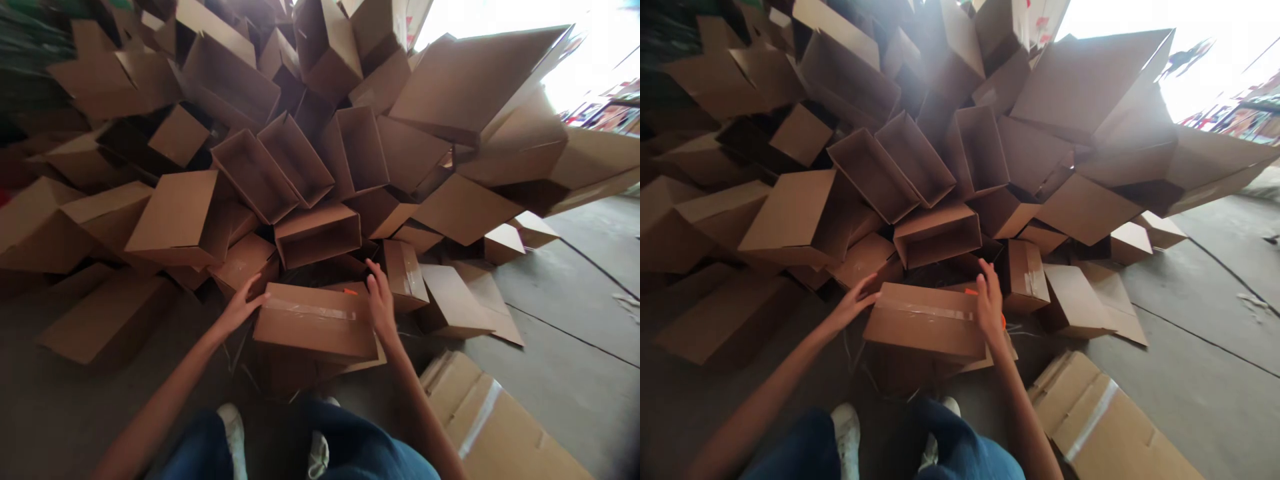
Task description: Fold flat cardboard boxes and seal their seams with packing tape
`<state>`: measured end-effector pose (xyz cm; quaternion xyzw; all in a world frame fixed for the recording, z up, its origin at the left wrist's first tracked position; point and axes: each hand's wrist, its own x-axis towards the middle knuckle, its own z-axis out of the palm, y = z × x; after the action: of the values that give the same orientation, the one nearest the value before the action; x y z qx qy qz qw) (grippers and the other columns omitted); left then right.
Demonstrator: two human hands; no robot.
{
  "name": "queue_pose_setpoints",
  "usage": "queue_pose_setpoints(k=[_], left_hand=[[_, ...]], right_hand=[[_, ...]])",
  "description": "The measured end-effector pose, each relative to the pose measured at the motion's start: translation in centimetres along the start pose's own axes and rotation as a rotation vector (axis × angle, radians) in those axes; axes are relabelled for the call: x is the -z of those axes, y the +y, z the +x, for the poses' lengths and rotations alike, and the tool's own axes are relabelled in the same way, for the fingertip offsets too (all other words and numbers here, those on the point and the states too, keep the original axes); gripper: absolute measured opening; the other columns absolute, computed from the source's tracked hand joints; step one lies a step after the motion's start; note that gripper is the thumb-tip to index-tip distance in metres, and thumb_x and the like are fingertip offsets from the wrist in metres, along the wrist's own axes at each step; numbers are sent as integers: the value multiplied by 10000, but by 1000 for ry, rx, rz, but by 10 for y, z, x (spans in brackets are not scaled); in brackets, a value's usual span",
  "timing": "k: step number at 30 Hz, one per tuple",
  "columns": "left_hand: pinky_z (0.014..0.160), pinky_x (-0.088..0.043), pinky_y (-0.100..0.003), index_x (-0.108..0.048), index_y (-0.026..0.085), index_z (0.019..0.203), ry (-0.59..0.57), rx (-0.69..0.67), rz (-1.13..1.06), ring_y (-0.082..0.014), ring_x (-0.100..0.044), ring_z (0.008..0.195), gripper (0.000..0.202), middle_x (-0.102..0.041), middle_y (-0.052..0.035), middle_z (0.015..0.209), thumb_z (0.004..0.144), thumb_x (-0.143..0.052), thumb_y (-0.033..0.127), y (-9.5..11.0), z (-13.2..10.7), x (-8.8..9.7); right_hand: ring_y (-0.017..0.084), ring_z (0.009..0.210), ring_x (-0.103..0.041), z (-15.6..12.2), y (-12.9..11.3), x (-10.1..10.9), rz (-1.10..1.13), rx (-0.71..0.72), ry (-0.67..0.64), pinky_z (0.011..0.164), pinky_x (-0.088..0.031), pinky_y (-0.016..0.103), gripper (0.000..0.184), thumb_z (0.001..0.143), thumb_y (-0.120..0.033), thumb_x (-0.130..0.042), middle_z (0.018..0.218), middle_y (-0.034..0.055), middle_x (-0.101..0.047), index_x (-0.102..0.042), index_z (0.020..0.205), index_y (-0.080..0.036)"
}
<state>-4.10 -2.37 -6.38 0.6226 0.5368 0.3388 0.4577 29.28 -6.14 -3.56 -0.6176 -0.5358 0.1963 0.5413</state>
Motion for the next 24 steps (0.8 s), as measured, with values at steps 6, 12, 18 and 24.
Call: queue_pose_setpoints(k=[6,12,18,24], left_hand=[[1254,-197,-430,-278,248,1594,-106,247,-409,-307,-188,1558,956,-206,-73,1695,801,-609,667,-1,-13,-14],[1256,-192,-429,-246,298,1597,-84,226,-359,-328,-178,1557,1052,-223,-53,1696,722,-771,555,14,-14,-38],[1225,-265,-445,-260,269,1585,-78,213,-368,-349,-327,1490,1005,-316,-99,1653,744,-768,480,17,-15,-41],[1199,-304,-453,-294,300,1584,-104,256,-453,-367,-392,1446,990,-422,-80,1597,741,-786,463,13,-16,-34]], right_hand=[[290,1509,-325,-38,32,30,195,-599,-99,1232,-291,434,1030,667,-808,-642,1632,55,-354,-408,1535,-305],[332,1370,-505,-58,16,10,26,-653,-142,1175,-364,443,1132,631,-727,-726,1471,108,-553,-346,1575,-232],[371,1208,-594,-53,-2,10,-135,-670,-136,1094,-435,469,996,610,-732,-697,1221,136,-685,-550,1419,-170],[341,1234,-580,-54,0,11,5,-662,-145,1072,-452,434,939,635,-686,-714,1272,116,-663,-519,1425,-218]])
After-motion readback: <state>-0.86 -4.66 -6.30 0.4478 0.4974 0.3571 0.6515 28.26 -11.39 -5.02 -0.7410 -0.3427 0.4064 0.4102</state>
